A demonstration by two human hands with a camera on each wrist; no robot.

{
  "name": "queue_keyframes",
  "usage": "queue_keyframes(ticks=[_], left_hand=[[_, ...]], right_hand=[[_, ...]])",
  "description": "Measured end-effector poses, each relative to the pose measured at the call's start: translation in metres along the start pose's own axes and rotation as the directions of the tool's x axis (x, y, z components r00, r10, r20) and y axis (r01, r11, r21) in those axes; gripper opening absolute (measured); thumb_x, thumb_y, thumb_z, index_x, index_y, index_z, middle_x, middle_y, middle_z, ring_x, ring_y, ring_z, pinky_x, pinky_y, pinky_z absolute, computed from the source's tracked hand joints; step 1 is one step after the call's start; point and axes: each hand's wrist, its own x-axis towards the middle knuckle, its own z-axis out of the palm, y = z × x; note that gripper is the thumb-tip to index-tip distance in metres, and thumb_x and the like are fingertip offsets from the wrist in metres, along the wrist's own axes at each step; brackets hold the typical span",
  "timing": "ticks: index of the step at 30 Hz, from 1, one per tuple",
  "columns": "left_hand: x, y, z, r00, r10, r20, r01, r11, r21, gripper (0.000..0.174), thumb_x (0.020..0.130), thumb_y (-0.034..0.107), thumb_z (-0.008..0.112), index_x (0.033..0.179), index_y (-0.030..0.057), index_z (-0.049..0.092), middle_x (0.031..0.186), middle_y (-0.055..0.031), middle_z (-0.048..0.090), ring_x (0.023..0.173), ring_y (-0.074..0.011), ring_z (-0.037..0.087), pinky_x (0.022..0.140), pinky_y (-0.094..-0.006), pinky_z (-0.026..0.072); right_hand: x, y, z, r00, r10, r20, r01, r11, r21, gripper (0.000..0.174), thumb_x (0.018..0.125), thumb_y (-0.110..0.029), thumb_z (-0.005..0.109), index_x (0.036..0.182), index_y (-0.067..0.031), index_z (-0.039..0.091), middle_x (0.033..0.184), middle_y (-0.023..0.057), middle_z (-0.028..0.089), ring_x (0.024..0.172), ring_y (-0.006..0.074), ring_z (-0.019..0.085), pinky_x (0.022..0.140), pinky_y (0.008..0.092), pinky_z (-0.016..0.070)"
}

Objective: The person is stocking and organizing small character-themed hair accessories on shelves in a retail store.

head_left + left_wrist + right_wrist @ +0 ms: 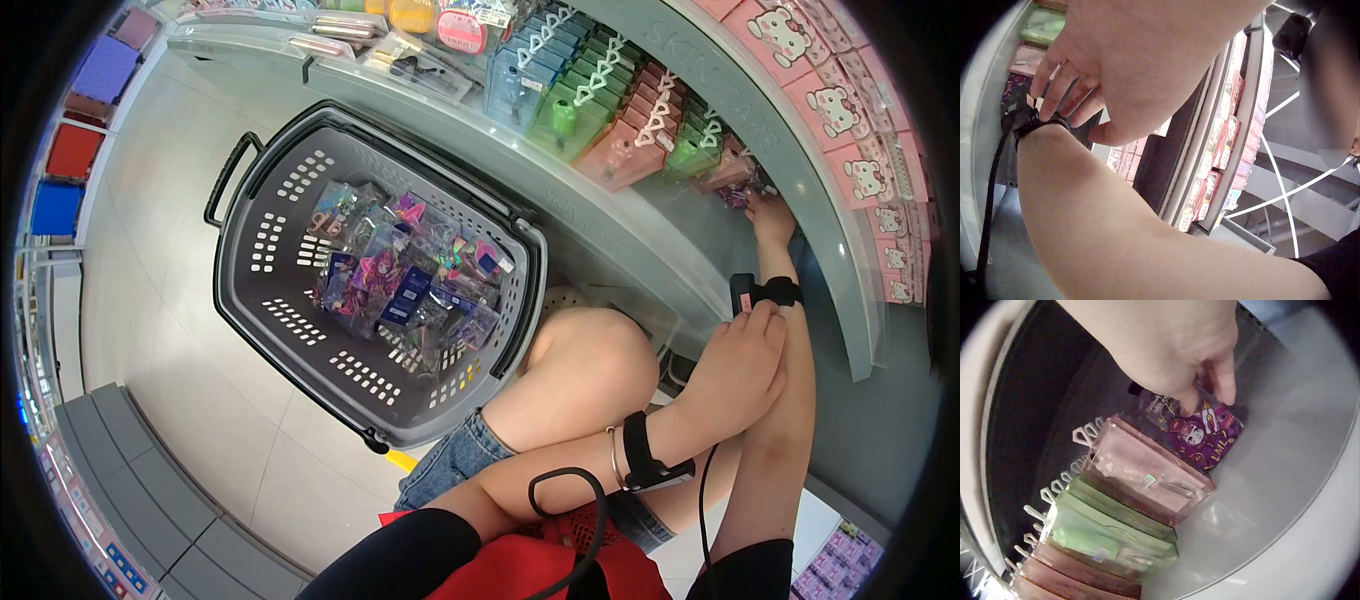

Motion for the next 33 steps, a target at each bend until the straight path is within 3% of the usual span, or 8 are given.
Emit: queue_keyframes(ticks=[3, 5, 9, 11, 17, 24, 29, 33], left_hand=[[0.000, 0.000, -0.001, 1.000, 0.001, -0.005, -0.001, 1.000, 0.008, 0.029, 0.081, 0.010, 0.056, 0.103, -0.0071, 0.048, 0.108, -0.0200, 0.050, 0.091, -0.0344, 0.056, 0.080, -0.0435, 0.0460], [-0.001, 0.000, -0.001, 1.000, -0.002, -0.002, 0.002, 1.000, 0.009, 0.029, 0.081, 0.010, 0.056, 0.103, -0.0069, 0.048, 0.107, -0.0195, 0.050, 0.092, -0.0338, 0.056, 0.080, -0.0431, 0.0460], [-0.001, 0.000, 0.000, 1.000, 0.007, -0.016, -0.006, 1.000, 0.019, 0.028, 0.080, 0.010, 0.056, 0.102, -0.0066, 0.049, 0.104, -0.0185, 0.050, 0.093, -0.0325, 0.056, 0.080, -0.0427, 0.0461], [-0.001, 0.000, 0.000, 1.000, 0.013, -0.022, -0.012, 1.000, 0.023, 0.028, 0.080, 0.010, 0.056, 0.101, -0.0066, 0.049, 0.103, -0.0183, 0.051, 0.092, -0.0324, 0.056, 0.080, -0.0427, 0.0461], [-0.001, -0.001, 0.000, 1.000, 0.005, 0.002, -0.005, 1.000, 0.029, 0.027, 0.080, 0.010, 0.056, 0.100, -0.0062, 0.050, 0.102, -0.0182, 0.051, 0.090, -0.0314, 0.056, 0.077, -0.0413, 0.0457], [-0.002, 0.000, 0.000, 1.000, 0.008, 0.000, -0.008, 1.000, 0.030, 0.026, 0.079, 0.010, 0.057, 0.099, -0.0053, 0.050, 0.099, -0.0177, 0.051, 0.089, -0.0310, 0.055, 0.075, -0.0407, 0.0453], [-0.002, -0.001, 0.001, 1.000, 0.019, -0.018, -0.018, 0.999, 0.051, 0.027, 0.079, 0.011, 0.057, 0.099, -0.0050, 0.050, 0.099, -0.0177, 0.051, 0.089, -0.0312, 0.055, 0.074, -0.0403, 0.0454], [-0.002, 0.000, 0.000, 1.000, 0.016, -0.018, -0.015, 0.999, 0.044, 0.026, 0.078, 0.011, 0.057, 0.098, -0.0047, 0.050, 0.098, -0.0178, 0.051, 0.089, -0.0315, 0.055, 0.074, -0.0399, 0.0454]], right_hand=[[-0.004, -0.001, 0.000, 1.000, 0.002, -0.030, -0.001, 0.999, 0.054, 0.040, 0.082, -0.015, 0.071, 0.111, 0.0059, 0.054, 0.099, 0.0124, 0.061, 0.084, 0.0178, 0.062, 0.065, 0.0262, 0.0564], [-0.005, -0.003, -0.002, 0.995, 0.072, 0.073, -0.076, 0.996, 0.054, 0.047, 0.079, -0.012, 0.073, 0.119, -0.0014, 0.052, 0.116, 0.0102, 0.058, 0.102, 0.0181, 0.057, 0.084, 0.0338, 0.0492], [-0.015, -0.014, -0.001, 0.977, 0.132, 0.165, -0.156, 0.977, 0.143, 0.046, 0.078, -0.009, 0.073, 0.119, -0.0080, 0.054, 0.118, 0.0037, 0.057, 0.108, 0.0156, 0.054, 0.096, 0.0363, 0.0390], [-0.021, -0.017, 0.003, 0.974, 0.092, 0.209, -0.173, 0.894, 0.413, 0.045, 0.077, -0.008, 0.072, 0.118, -0.0107, 0.055, 0.117, -0.0002, 0.058, 0.110, 0.0138, 0.052, 0.101, 0.0374, 0.0323], [-0.015, -0.010, 0.004, 0.972, 0.093, 0.215, -0.192, 0.843, 0.503, 0.042, 0.080, -0.007, 0.070, 0.119, -0.0093, 0.054, 0.118, 0.0006, 0.058, 0.113, 0.0145, 0.052, 0.104, 0.0375, 0.0309], [-0.008, 0.000, 0.005, 0.975, 0.119, 0.185, -0.192, 0.872, 0.451, 0.037, 0.084, -0.012, 0.069, 0.118, -0.0068, 0.055, 0.116, 0.0037, 0.058, 0.112, 0.0169, 0.052, 0.105, 0.0422, 0.0315], [-0.009, 0.003, 0.007, 0.985, 0.091, 0.147, -0.135, 0.936, 0.326, 0.043, 0.082, -0.015, 0.073, 0.117, -0.0040, 0.051, 0.114, 0.0057, 0.055, 0.103, 0.0183, 0.053, 0.093, 0.0378, 0.0440], [-0.014, 0.006, 0.013, 0.993, 0.102, 0.051, -0.113, 0.940, 0.321, 0.039, 0.082, -0.017, 0.074, 0.112, -0.0007, 0.053, 0.106, 0.0076, 0.058, 0.098, 0.0183, 0.056, 0.087, 0.0360, 0.0483]])
